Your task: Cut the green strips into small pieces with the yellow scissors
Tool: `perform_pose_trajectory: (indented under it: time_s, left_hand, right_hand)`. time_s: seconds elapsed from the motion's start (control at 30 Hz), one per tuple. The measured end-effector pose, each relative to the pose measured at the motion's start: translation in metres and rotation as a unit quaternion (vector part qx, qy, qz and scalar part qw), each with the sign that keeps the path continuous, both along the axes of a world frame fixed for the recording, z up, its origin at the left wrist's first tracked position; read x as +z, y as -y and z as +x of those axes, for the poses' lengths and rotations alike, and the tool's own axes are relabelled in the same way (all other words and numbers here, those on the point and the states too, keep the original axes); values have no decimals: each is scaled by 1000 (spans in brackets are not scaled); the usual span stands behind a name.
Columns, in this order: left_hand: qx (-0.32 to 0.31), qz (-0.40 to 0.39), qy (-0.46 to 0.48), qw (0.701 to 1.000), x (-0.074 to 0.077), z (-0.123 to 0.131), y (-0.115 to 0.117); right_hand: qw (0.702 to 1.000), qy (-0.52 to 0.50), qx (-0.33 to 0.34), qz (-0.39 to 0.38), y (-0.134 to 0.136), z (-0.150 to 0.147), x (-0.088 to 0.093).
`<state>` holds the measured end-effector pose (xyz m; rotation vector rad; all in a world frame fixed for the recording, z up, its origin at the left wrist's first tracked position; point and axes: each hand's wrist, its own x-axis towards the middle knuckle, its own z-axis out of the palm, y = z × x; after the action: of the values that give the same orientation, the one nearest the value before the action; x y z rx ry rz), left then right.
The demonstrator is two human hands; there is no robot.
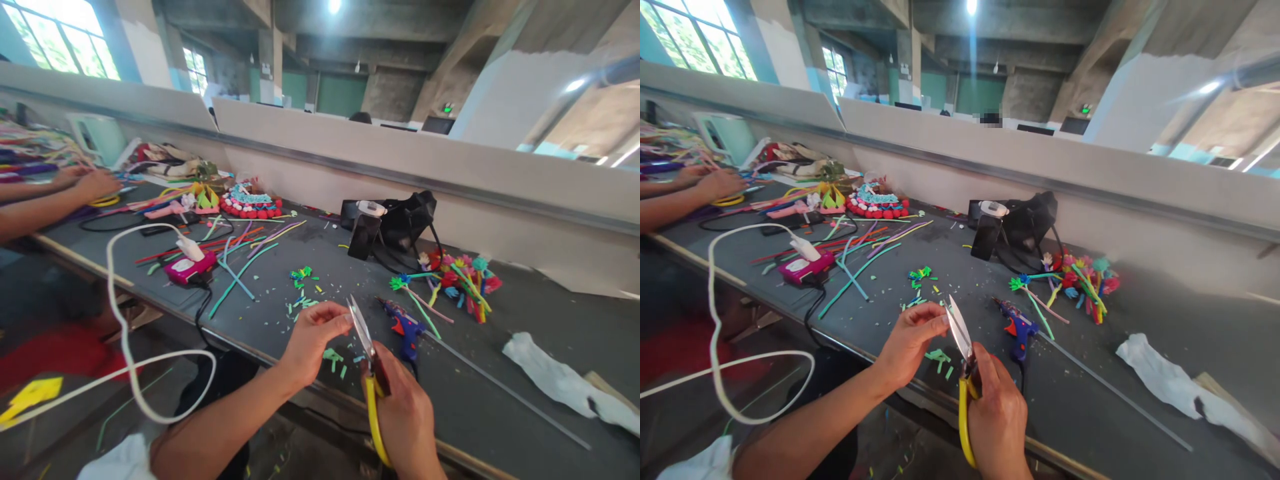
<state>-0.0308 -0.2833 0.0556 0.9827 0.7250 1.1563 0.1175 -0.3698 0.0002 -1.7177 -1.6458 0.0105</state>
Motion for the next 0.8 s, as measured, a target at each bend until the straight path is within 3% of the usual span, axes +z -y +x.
perform_pose_trajectory:
  time_s: [0.27, 0.47, 0.67, 0.8]
  left_hand:
    - [-8, 1, 3, 1000, 3, 0, 2]
    - [-14, 7, -1, 1000, 2, -1, 1]
    - [-119, -48, 10, 992, -2, 0, -2]
    - [-199, -92, -20, 975, -8, 3, -1]
  right_hand:
    - [999, -36, 17, 11, 3, -2, 2]
    - [996, -89, 16, -27, 2, -6, 7]
    - [976, -211, -41, 22, -3, 1, 16]
    - [931, -366, -6, 8, -3, 6, 17]
